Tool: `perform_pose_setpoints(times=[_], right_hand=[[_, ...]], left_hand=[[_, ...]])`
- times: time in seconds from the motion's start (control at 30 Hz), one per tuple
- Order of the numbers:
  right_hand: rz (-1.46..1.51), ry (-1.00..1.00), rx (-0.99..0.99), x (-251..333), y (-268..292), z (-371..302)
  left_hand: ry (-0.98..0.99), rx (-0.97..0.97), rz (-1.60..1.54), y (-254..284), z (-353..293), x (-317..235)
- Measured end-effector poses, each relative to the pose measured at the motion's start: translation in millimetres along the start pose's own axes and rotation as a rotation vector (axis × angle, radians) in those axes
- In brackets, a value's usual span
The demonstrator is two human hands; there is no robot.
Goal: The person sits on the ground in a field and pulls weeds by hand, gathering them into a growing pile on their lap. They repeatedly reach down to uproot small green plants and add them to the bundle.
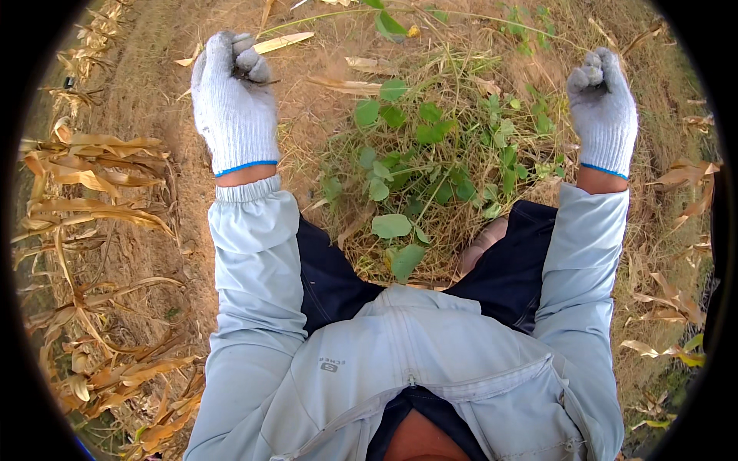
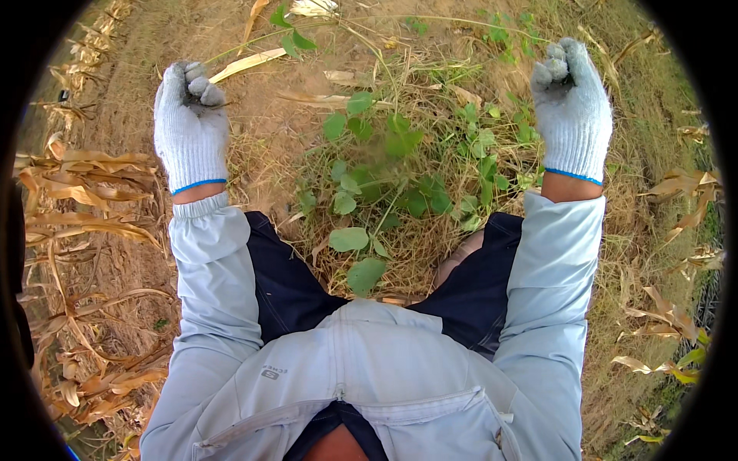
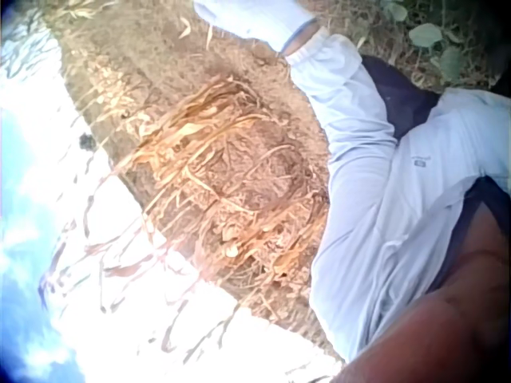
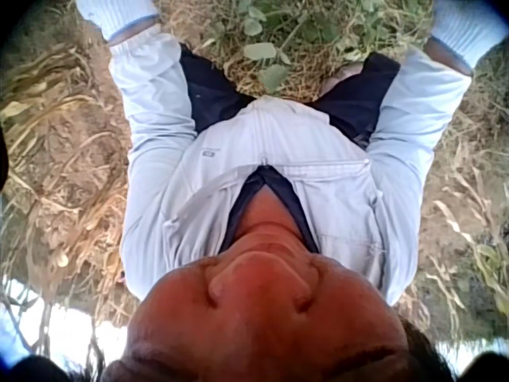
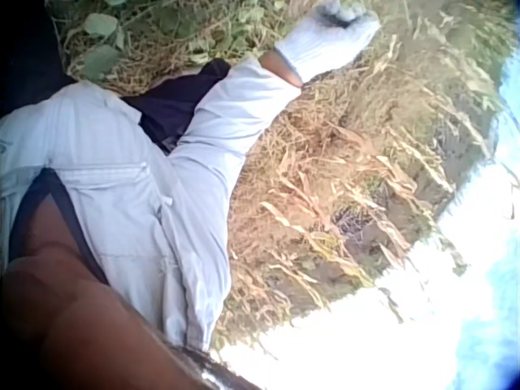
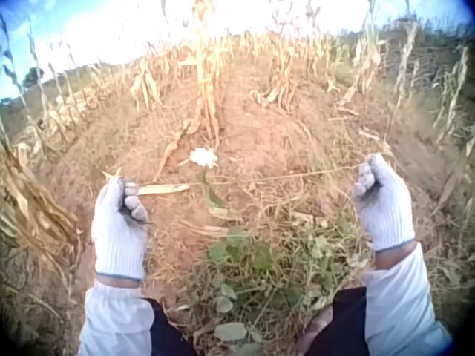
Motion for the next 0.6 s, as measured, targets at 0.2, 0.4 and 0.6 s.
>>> perform_pose_setpoints(times=[0.2, 0.4, 0.6], right_hand=[[0.109, 0.027, -0.135, 12.4, 8.9, 0.6], [0.068, 0.082, -0.244, 66.8, 111.4, 46.1], [-0.824, -0.127, 0.062, -2.8, 36.7, 8.8]], left_hand=[[0.049, 0.031, -0.042, 21.2, 12.7, -1.2], [0.036, -0.153, -0.125, 69.9, 36.2, -44.9], [-0.125, 0.013, 0.381, 14.4, -10.2, -28.8]])
Point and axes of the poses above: each hand's wrist, its own z-axis towards the middle knuckle, its own y-axis out of the back of the hand, x = y × z, the point moved 7 cm from there along z, towards the middle knuckle, and after that the axes turned 6 degrees about y, right-handed, at the moved point
